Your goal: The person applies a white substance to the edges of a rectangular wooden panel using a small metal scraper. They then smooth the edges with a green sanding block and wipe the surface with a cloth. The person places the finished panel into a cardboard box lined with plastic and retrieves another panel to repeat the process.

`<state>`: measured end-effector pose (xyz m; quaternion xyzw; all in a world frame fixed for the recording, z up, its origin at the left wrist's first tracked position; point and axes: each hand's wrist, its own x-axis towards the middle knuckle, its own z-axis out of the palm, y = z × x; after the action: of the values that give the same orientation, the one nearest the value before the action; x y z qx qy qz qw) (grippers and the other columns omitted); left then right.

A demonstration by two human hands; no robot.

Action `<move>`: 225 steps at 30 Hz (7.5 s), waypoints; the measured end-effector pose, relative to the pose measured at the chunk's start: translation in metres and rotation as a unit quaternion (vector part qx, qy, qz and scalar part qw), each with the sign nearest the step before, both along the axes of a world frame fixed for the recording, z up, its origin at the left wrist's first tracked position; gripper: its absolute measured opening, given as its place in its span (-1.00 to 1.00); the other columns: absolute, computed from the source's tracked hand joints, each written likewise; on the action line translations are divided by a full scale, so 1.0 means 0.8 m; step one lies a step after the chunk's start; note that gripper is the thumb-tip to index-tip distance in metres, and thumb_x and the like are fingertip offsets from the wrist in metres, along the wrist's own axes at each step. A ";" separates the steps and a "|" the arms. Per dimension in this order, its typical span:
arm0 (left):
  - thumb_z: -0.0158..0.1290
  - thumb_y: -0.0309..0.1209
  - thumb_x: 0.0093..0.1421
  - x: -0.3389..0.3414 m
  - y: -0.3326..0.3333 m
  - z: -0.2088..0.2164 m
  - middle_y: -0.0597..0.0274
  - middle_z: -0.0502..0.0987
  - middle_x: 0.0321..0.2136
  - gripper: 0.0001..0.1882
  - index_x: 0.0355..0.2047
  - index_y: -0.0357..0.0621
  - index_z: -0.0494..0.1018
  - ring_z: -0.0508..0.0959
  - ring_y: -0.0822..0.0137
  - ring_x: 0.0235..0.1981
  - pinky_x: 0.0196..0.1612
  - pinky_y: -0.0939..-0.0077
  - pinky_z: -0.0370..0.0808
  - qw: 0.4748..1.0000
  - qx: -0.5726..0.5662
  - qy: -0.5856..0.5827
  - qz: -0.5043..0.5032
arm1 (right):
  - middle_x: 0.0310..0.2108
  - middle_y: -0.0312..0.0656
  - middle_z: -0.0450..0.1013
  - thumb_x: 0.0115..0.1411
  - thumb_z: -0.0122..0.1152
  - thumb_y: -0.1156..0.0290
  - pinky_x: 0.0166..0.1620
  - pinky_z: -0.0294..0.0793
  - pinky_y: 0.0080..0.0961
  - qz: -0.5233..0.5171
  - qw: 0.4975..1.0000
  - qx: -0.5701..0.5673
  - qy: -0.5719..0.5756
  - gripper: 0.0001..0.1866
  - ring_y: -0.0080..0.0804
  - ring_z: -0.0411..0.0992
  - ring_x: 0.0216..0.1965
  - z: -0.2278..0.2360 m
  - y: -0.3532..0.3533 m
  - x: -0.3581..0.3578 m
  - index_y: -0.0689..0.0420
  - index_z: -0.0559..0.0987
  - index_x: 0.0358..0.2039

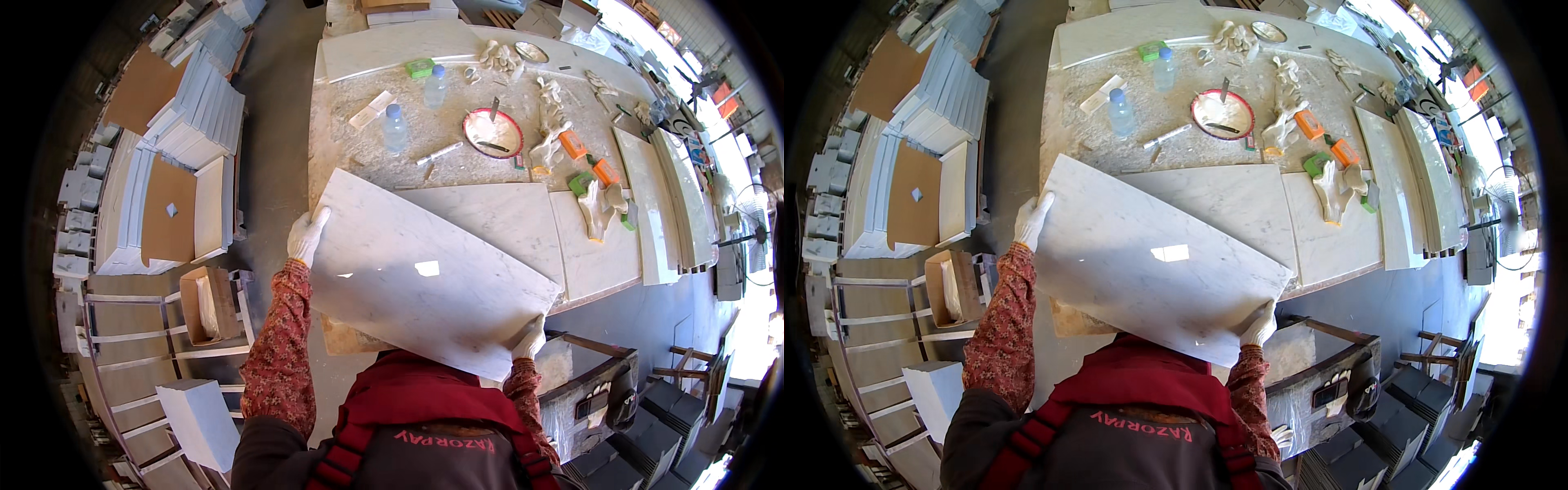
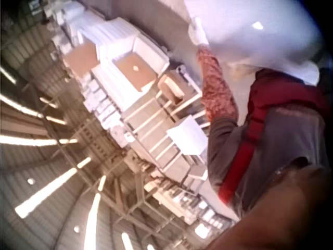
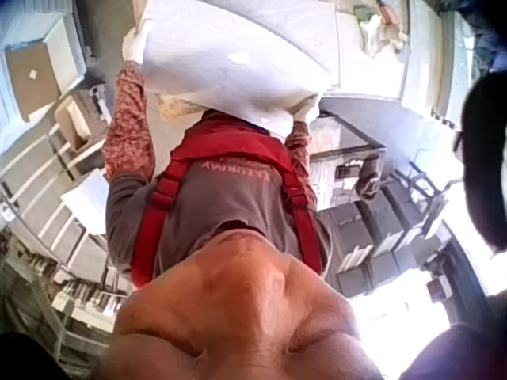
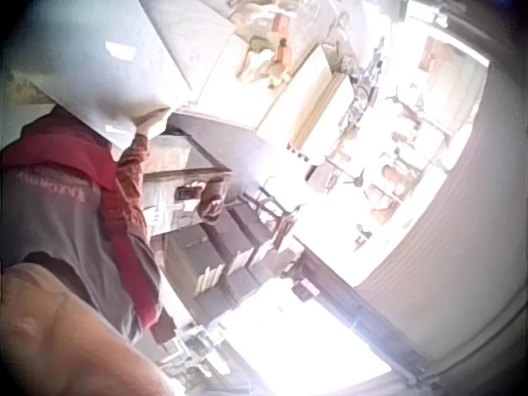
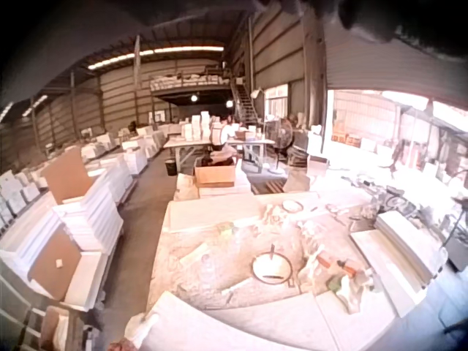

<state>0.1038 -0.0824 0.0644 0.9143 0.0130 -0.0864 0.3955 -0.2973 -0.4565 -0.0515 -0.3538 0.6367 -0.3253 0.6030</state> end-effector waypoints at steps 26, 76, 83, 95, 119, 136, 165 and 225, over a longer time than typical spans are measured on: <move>0.01 0.11 0.33 -0.050 -0.405 -0.020 0.49 0.22 -0.68 -0.38 -0.66 -0.15 0.32 0.17 0.51 -0.60 -0.52 0.39 0.19 0.996 -0.042 0.081 0.021 | 0.23 -0.10 0.29 0.31 -0.03 -0.20 0.28 0.19 -0.22 -0.042 0.995 0.083 -0.018 -0.27 -0.16 0.21 0.23 -0.042 -0.349 -0.129 0.13 0.37 0.26; -0.02 0.06 0.29 -0.063 -0.388 -0.046 0.05 0.58 -0.60 -0.57 -0.35 0.01 0.63 0.57 -0.04 -0.56 -0.50 0.12 0.45 0.996 0.074 0.039 0.032 | -0.34 -0.20 0.50 0.04 0.32 0.21 -0.26 0.49 -0.19 0.664 0.386 -0.622 0.151 -0.79 -0.13 0.47 -0.29 0.117 -0.224 0.532 -0.06 0.66 -0.30; -0.01 0.06 0.29 -0.063 -0.388 -0.044 0.04 0.58 -0.60 -0.55 -0.37 -0.04 0.62 0.57 -0.05 -0.55 -0.49 0.12 0.45 0.994 0.097 0.031 0.029 | -0.27 -0.23 0.52 0.02 0.38 0.15 -0.19 0.50 -0.23 0.674 0.326 -0.571 0.337 -0.69 -0.22 0.49 -0.19 0.115 -0.195 0.531 0.08 0.64 -0.31; 0.07 -0.02 0.23 -0.047 -0.409 -0.058 0.11 0.59 -0.57 -0.67 -0.26 0.02 0.55 0.58 -0.02 -0.54 -0.47 0.08 0.46 0.996 0.026 -0.082 0.019 | -0.43 -0.12 0.57 0.19 0.20 0.28 -0.26 0.51 -0.30 0.652 0.603 -0.443 0.123 -0.84 -0.10 0.56 -0.34 0.150 -0.217 0.511 -0.08 0.65 -0.23; -0.07 -0.03 0.35 -0.045 -0.416 -0.050 0.11 0.55 -0.60 -0.61 -0.45 -0.03 0.48 0.54 0.00 -0.59 -0.53 0.12 0.42 0.991 0.109 -0.082 0.004 | -0.39 -0.19 0.57 0.21 0.19 0.45 -0.24 0.45 -0.58 0.660 0.699 -0.270 0.039 -0.80 -0.53 0.46 -0.37 0.137 -0.228 0.491 0.24 0.64 -0.19; -0.05 -0.10 0.33 -0.044 -0.415 -0.056 0.20 0.51 -0.64 -0.72 -0.39 0.08 0.53 0.54 0.10 -0.62 -0.58 0.19 0.42 0.984 0.129 -0.124 -0.022 | -0.34 -0.10 0.58 0.22 0.17 0.46 -0.15 0.49 -0.45 0.614 0.712 -0.341 0.017 -0.84 -0.23 0.54 -0.31 0.133 -0.210 0.473 0.21 0.64 -0.24; -0.04 -0.13 0.32 -0.042 -0.420 -0.045 0.18 0.52 -0.63 -0.73 -0.46 0.07 0.50 0.52 0.07 -0.63 -0.59 0.16 0.39 0.987 0.103 -0.120 0.002 | -0.43 -0.11 0.57 0.20 0.21 0.37 -0.29 0.50 -0.44 0.596 0.680 -0.417 0.092 -0.87 -0.21 0.55 -0.43 0.129 -0.197 0.490 0.05 0.67 -0.29; -0.06 -0.07 0.32 -0.041 -0.419 -0.044 0.15 0.55 -0.63 -0.64 -0.51 0.02 0.48 0.55 0.03 -0.61 -0.54 0.13 0.44 0.991 0.099 -0.088 0.011 | -0.21 -0.05 0.61 0.17 0.31 0.36 -0.10 0.53 -0.29 0.630 0.606 -0.480 0.066 -0.74 -0.06 0.57 -0.18 0.138 -0.179 0.455 0.20 0.64 -0.16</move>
<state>0.0706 -0.4180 0.0292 0.9528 -0.0033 0.0004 0.3035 0.0664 -0.5998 0.0589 -0.9269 0.0466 -0.0999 0.3588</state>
